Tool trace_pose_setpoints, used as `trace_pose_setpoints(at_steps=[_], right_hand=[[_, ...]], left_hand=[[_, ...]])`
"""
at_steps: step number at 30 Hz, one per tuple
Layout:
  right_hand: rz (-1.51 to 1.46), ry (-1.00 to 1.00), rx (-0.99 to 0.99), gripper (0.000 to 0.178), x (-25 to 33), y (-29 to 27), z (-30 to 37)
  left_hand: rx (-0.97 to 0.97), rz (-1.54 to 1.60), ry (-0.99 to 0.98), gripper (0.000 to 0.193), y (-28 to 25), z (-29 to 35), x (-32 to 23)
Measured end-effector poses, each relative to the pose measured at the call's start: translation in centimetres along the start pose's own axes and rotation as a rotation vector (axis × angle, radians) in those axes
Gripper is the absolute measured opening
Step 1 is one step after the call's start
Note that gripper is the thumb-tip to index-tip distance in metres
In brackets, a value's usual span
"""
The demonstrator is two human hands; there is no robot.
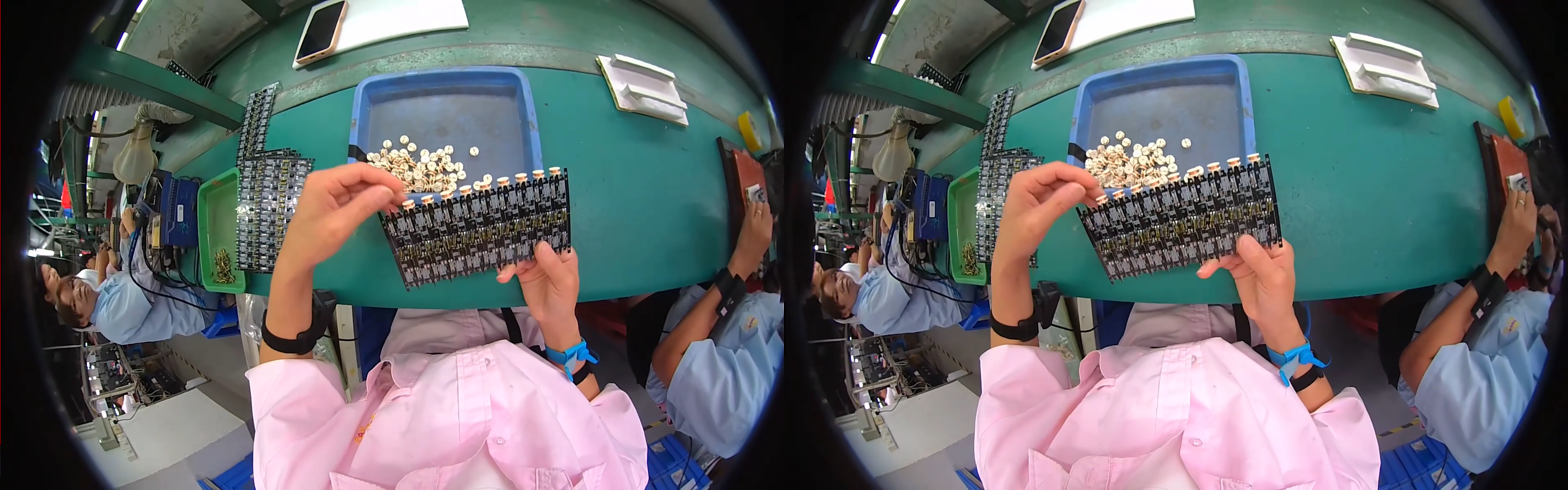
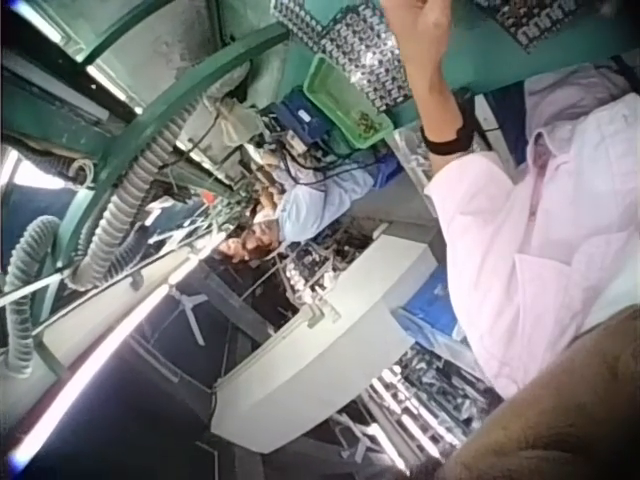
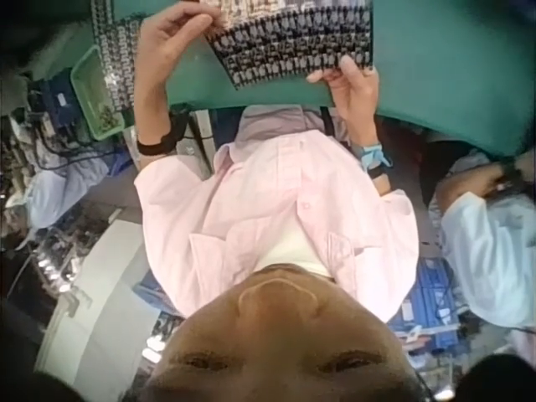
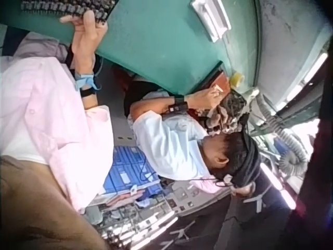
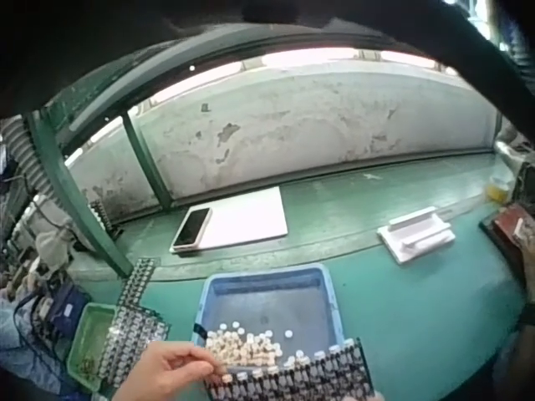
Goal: The person picks up a circuit board and places small white components onto it one at a time from a blue tray. After filling the board, they set it aside and pick up another circuit board to repeat the process.
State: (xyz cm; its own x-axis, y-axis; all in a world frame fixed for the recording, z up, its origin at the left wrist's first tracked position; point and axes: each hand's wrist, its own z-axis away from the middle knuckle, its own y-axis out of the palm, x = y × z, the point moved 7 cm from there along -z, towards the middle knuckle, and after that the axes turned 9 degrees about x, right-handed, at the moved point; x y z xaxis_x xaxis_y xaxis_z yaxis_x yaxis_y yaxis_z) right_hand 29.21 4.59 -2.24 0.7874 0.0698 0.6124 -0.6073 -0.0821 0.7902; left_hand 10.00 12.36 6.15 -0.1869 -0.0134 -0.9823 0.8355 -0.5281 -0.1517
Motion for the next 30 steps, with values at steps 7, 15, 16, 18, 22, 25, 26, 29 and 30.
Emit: trace_pose_setpoints(at_steps=[7, 15, 16, 18, 22, 25, 26, 29, 30], right_hand=[[-0.025, -0.003, 0.054, 0.023, -0.1, 0.0, 0.0], [-0.096, 0.08, 0.036, 0.015, -2.0, -1.0, -0.3], [-0.123, 0.066, 0.039, 0.016, -1.5, -0.3, -0.4], [-0.155, 0.015, 0.031, 0.016, -0.7, -0.5, -0.3], [-0.176, 0.038, 0.136, 0.022, -0.7, -0.1, 0.1], [-0.162, 0.03, 0.13, 0.023, -0.1, -0.2, 0.4], [-0.163, 0.019, 0.124, 0.023, 0.0, -0.4, 0.4], [-0.211, 0.05, 0.132, 0.022, -0.2, 0.2, 0.3], [-0.214, 0.056, 0.132, 0.022, -0.4, 0.2, 0.2]], left_hand=[[-0.085, -0.993, -0.018, 0.013, -2.8, -5.2, -0.3], [0.005, -1.231, 0.067, 0.007, -1.4, -8.2, 2.5], [0.001, -1.244, 0.104, 0.007, -1.3, -7.7, 1.9], [-0.04, -1.235, 0.098, 0.006, -1.1, -7.6, 1.2], [-0.056, -0.867, 0.162, 0.007, -0.3, -7.0, -0.6], [-0.057, -0.864, 0.233, 0.009, 0.4, -5.4, -2.0], [-0.061, -0.856, 0.263, 0.01, 0.6, -4.9, -2.4], [-0.108, -0.79, 0.236, 0.01, 0.0, -2.2, -3.2], [-0.139, -0.75, 0.216, 0.01, -0.4, -1.6, -3.0]])
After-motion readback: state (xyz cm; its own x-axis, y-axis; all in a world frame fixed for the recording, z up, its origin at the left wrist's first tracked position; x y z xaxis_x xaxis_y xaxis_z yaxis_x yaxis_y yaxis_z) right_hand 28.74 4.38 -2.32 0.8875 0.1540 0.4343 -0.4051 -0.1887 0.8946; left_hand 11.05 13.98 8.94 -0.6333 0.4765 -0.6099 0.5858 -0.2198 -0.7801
